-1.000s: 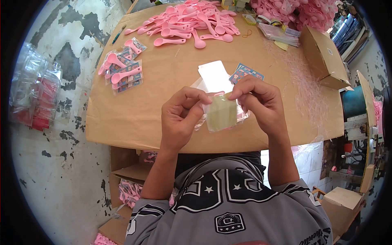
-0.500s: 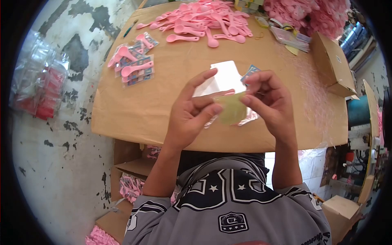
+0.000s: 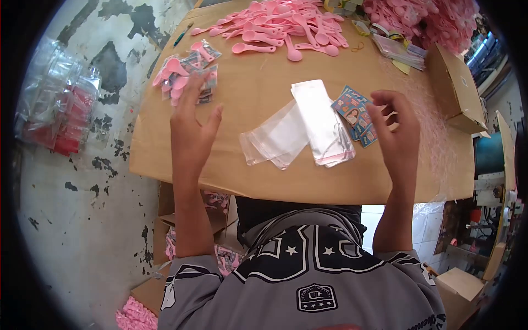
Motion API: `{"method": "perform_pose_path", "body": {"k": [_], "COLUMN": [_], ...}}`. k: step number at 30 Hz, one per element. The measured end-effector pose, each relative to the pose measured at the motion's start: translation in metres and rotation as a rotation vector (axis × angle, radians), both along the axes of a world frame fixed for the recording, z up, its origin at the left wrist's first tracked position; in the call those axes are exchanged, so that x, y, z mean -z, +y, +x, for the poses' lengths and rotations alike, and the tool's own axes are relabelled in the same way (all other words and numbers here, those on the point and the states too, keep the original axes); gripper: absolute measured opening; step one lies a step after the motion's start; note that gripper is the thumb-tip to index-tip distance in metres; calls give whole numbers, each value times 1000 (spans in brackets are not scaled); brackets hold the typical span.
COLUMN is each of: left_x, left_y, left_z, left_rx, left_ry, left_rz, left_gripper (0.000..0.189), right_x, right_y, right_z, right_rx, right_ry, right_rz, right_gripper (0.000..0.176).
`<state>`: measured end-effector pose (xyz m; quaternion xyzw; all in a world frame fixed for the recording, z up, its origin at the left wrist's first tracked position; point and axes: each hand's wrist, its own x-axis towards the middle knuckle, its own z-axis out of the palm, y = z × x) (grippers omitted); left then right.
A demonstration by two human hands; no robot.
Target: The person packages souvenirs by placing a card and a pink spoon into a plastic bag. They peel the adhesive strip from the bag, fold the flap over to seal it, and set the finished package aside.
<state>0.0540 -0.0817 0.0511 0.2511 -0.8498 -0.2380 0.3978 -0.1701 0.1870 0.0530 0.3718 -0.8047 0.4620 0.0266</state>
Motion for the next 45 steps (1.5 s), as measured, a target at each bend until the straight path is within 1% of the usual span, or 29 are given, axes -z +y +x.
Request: {"method": "perform_pose_path", "body": {"k": [1,3,4,7,9,10,12,15,18,22,24,25,27,28,30,31,34,37,39,40,42,43,45], "left_x": [5,17,22,33,33,33,36,31,23,22,28,26,20,16,9,10,14,5,5,4,0,3,7], "left_y": [4,17,21,33,34,31,20,6,2,-7,-10,-12,-17,-21,-31,-35,-38,-33,-22,-14,4,12,23], "left_z": [-2,-7,-14,-30,-35,-36,-37,-37,-38,-38,-39,-38,-37,-38,-40,-38,-37,-35,-37,-38,-41,-41,-43], "left_rx": [53,158,171,210,230,265,330,369,360,394,400,414,445,445,440,446,466,508,576,571,553,523,471], "left_ry": [-58,-173,-235,-378,-428,-450,-500,-521,-481,-443,-385,-420,-489,-574,-744,-646,-379,-163,-29,32,154,211,325], "left_rz": [47,144,126,82,48,98,197,333,520,611,640,643,646,608,528,575,711,851,955,1045,1225,1270,1348], "left_gripper": [37,38,34,29,30,31,32,28,24,21,21,21,23,23,25,27,29,31,36,37,40,40,40], "right_x": [0,13,21,34,37,38,35,35,43,38,43,45,48,47,35,30,25,21,20,20,16,15,19], "right_y": [-1,-2,-1,5,7,8,8,8,9,9,11,12,11,10,7,6,9,8,8,8,6,4,-2], "right_z": [1,1,0,-11,-15,-17,-18,-24,-33,-33,-38,-40,-43,-43,-35,-32,-34,-28,-23,-20,-8,0,15], "right_rx": [34,116,156,175,168,163,152,135,133,166,202,221,248,262,257,253,47,-61,-121,-153,-163,-165,-146], "right_ry": [92,222,289,301,209,158,63,-64,-160,-296,-122,-35,91,156,20,-49,-302,-523,-572,-596,-481,-424,-399], "right_rz": [150,217,256,334,346,348,332,284,212,173,222,246,180,145,-43,-137,-464,-611,-579,-560,-451,-398,-347], "right_gripper": [28,33,35,39,40,40,38,34,30,23,19,17,16,15,16,17,19,17,17,17,18,18,19]}}
